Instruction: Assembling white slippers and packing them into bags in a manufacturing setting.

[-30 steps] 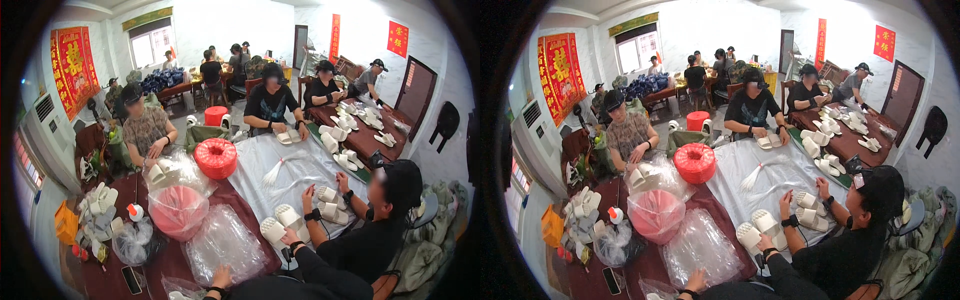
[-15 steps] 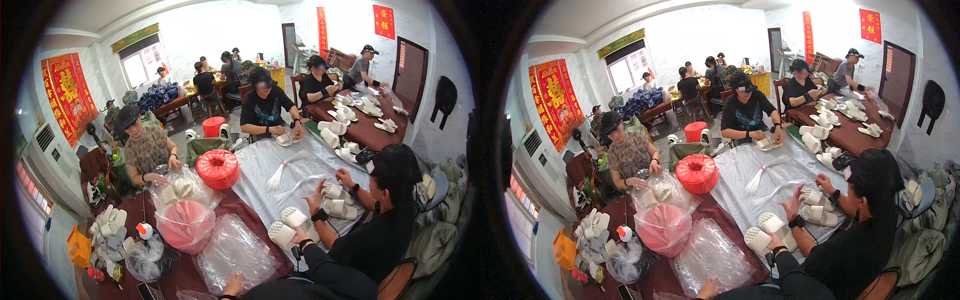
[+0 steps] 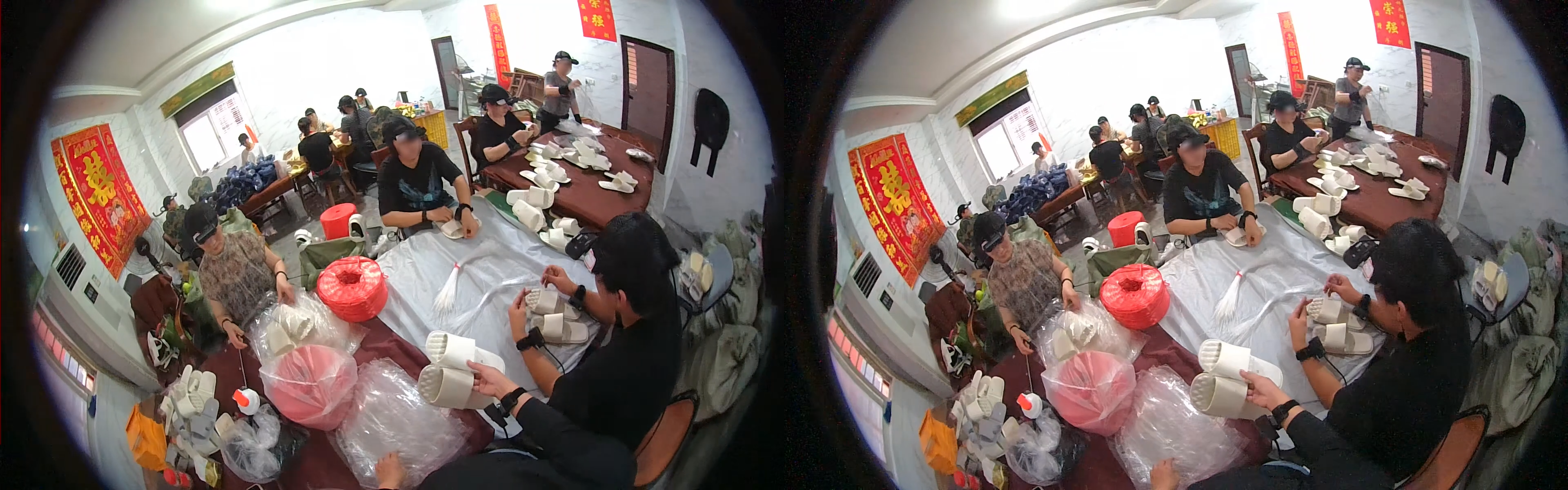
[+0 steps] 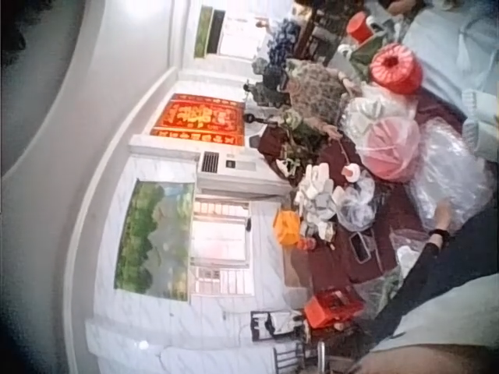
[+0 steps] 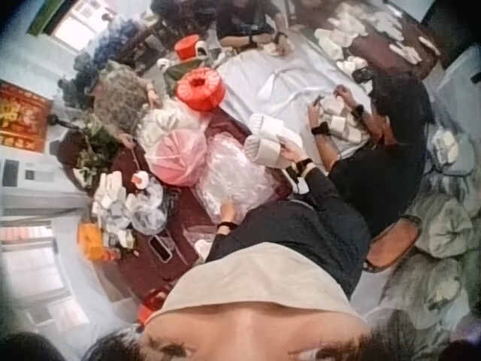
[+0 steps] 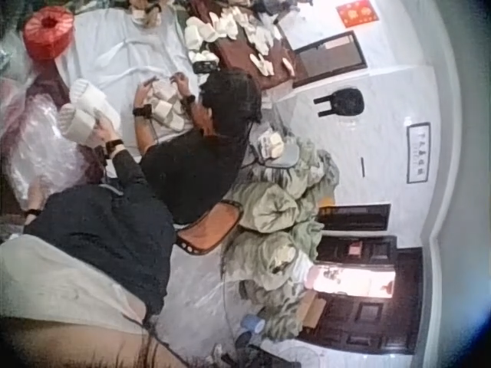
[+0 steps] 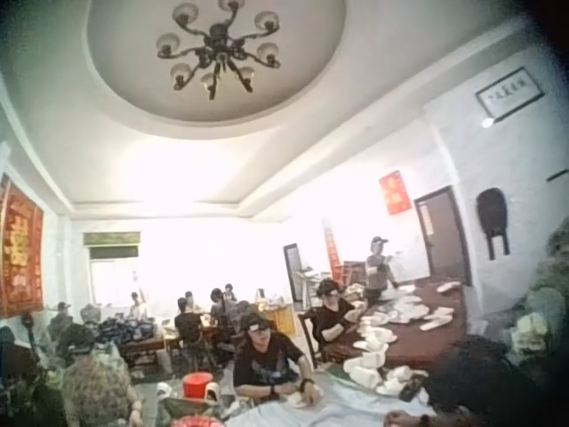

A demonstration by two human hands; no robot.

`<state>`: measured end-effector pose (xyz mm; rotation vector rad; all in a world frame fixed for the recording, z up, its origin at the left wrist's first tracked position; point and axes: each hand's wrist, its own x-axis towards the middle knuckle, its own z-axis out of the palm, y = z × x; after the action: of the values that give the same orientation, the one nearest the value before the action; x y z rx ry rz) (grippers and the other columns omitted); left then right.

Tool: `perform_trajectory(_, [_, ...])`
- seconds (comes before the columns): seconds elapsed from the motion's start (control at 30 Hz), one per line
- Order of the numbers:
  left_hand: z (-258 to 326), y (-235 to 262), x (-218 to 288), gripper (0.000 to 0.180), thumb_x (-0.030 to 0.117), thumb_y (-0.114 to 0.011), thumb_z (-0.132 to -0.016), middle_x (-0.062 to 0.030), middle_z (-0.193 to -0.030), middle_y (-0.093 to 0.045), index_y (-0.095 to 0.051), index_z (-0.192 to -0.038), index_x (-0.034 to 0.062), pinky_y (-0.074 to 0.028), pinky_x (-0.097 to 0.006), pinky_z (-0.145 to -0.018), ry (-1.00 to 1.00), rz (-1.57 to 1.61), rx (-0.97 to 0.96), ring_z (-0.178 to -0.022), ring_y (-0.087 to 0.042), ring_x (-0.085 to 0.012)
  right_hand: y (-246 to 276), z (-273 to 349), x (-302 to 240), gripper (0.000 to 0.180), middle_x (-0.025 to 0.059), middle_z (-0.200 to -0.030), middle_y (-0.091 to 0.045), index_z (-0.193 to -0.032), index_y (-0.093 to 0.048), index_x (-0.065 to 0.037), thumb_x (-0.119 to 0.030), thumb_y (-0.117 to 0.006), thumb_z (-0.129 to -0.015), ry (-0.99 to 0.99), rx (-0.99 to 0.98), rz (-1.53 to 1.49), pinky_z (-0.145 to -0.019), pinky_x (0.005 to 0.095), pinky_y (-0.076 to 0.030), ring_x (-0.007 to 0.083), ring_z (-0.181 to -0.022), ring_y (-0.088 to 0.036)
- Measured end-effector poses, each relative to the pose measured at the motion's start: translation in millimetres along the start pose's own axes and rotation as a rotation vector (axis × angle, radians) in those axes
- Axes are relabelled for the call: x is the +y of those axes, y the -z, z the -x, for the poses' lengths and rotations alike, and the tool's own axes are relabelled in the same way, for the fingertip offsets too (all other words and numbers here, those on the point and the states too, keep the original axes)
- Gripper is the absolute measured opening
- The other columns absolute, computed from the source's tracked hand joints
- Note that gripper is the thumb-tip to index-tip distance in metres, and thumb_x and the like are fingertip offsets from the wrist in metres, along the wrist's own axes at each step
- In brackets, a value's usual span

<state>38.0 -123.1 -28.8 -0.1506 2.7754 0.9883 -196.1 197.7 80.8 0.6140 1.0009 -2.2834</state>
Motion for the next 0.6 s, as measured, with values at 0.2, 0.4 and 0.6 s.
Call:
perform_trajectory(0.2, [20.1, 15.1, 14.7, 0.034, 0.018, -0.052, -0.076, -0.0233, -0.099, -0.056, -0.054, -0.102, -0.0027, -0.038, -0.044, -0.085, -0.097, -0.391, 0.32, -0.098, -0.048, -0.04, -47.5, 44.8, 3.8, 0.034, 0.0048, -0.094, -0.06, -0.106, -0.052, -0.005, -0.026, -0.062, -0.081, -0.09, -0.141, 0.331, -0.068, 0.029, -0.049, 0.0156, -0.076, -0.06])
perform_trajectory(0.4, [2.0, 34.1, 33.9, 0.023, 0.021, -0.058, -0.075, -0.0128, -0.102, -0.054, -0.057, -0.093, 0.0067, -0.042, -0.043, -0.073, -0.202, -0.395, 0.174, -0.094, -0.051, -0.0314, -49.5, 53.1, 26.4, 0.035, 0.0013, -0.083, -0.058, -0.093, -0.062, -0.005, -0.035, -0.066, -0.076, -0.108, -0.134, 0.959, -0.056, 0.024, -0.042, 0.0109, -0.064, -0.052])
perform_trajectory(0.6, [-11.8, 45.1, 39.3, 0.015, 0.014, -0.056, -0.078, -0.0134, -0.101, -0.058, -0.059, -0.092, 0.008, -0.039, -0.043, -0.077, -0.318, -0.252, 0.396, -0.088, -0.054, -0.0298, -69.9, 93.7, 31.6, 0.045, 0.0074, -0.088, -0.06, -0.101, -0.062, -0.002, -0.039, -0.062, -0.077, -0.047, -0.099, 1.11, -0.063, 0.0302, -0.044, 0.0171, -0.079, -0.054])
